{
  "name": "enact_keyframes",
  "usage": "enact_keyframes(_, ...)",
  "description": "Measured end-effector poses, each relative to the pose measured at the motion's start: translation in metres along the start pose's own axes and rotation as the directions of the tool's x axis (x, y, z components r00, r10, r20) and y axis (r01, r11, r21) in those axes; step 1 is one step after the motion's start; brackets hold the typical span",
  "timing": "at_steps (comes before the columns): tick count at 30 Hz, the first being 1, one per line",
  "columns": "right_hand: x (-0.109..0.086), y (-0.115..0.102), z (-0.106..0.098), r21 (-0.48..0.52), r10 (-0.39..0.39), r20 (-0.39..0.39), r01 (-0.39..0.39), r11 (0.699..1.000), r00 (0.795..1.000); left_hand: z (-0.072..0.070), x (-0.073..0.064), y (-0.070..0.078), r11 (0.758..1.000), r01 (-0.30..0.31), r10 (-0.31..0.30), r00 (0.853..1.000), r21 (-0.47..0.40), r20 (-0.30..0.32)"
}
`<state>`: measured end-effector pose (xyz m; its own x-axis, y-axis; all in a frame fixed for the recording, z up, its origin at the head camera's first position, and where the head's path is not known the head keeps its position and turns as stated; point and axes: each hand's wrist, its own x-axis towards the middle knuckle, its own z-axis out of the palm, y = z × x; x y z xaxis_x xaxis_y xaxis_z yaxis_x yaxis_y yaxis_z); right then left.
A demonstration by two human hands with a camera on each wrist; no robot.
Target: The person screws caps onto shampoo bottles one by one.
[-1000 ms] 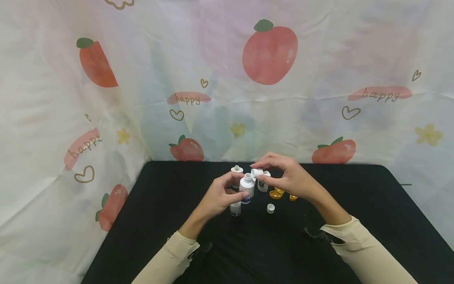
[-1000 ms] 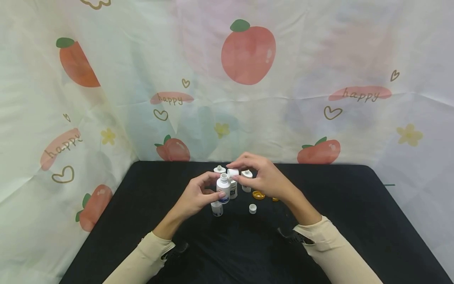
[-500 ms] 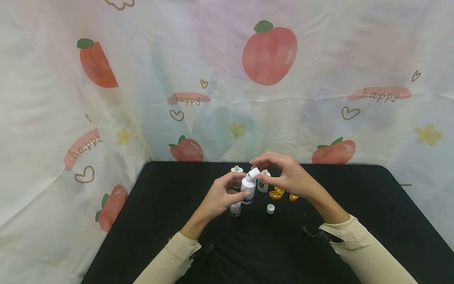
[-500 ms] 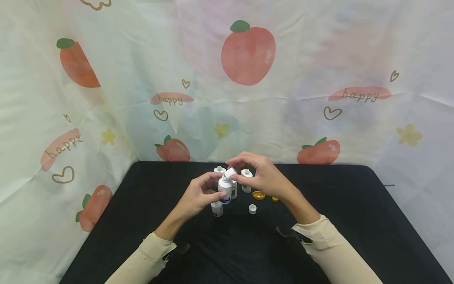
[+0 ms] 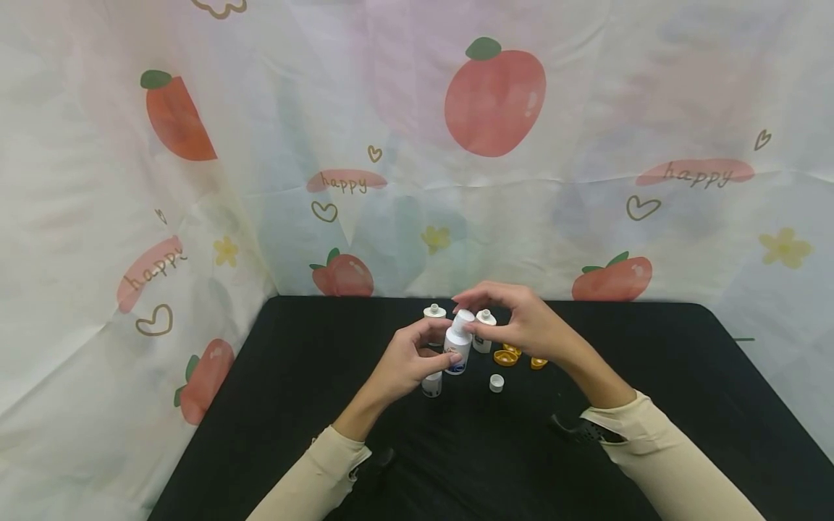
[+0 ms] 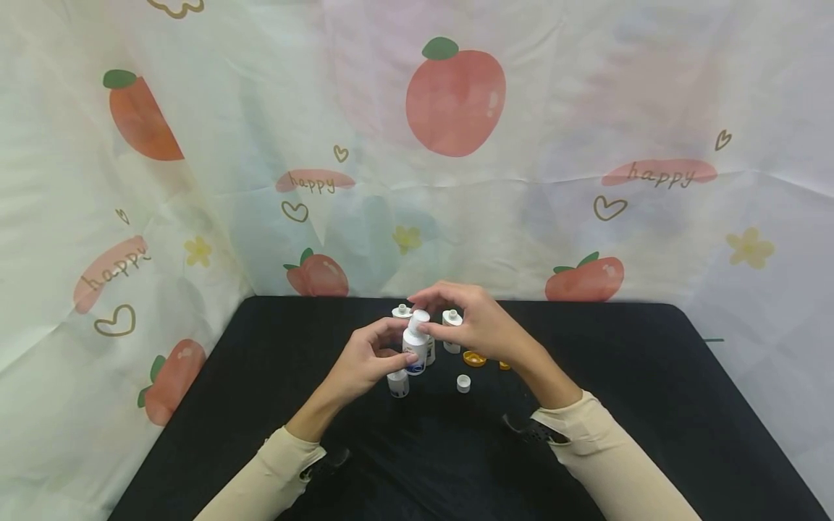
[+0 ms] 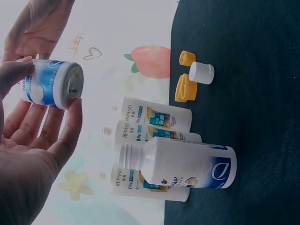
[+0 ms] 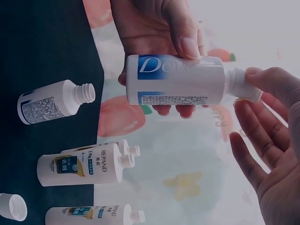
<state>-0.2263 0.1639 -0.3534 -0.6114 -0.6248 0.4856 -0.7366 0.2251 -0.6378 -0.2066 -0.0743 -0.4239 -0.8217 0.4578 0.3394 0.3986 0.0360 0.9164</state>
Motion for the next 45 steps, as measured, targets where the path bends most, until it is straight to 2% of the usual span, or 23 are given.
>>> enact_keyframes(11,0.0007,-0.0007,0.0017,-0.021,0.022,-0.007,-0.022,1.000,1.000,0.0012,0.0002,-0.0002,1.000,0.006,-0.006,1.000,0.007,-0.005)
enact_keyframes(24,0.0022,0.0014,-0.0003,-0.008,-0.020,0.070,0.021,1.000,0.997,0.0011,-0.0001,0.0021,0.999,0.031,-0.031,0.999,0.030,0.009)
enact_keyframes(31,0.0031,0.0011,0.0019,0.024,0.005,0.055,-0.006,1.000,0.998,0.0029,0.0014,0.0041,1.000,0.007,-0.007,1.000,0.018,-0.016)
enact_keyframes(36,0.0029,0.0017,0.0052,0.040,0.010,0.036,-0.012,0.999,0.999,0.0054,0.0009,0.0049,0.999,0.037,-0.037,0.999,0.002,-0.007)
enact_keyframes(45,0.0042,0.0054,0.0086,0.005,-0.034,0.029,0.034,0.999,0.999,0.0023,0.0002,0.0054,0.994,0.098,-0.098,0.995,-0.037,0.019)
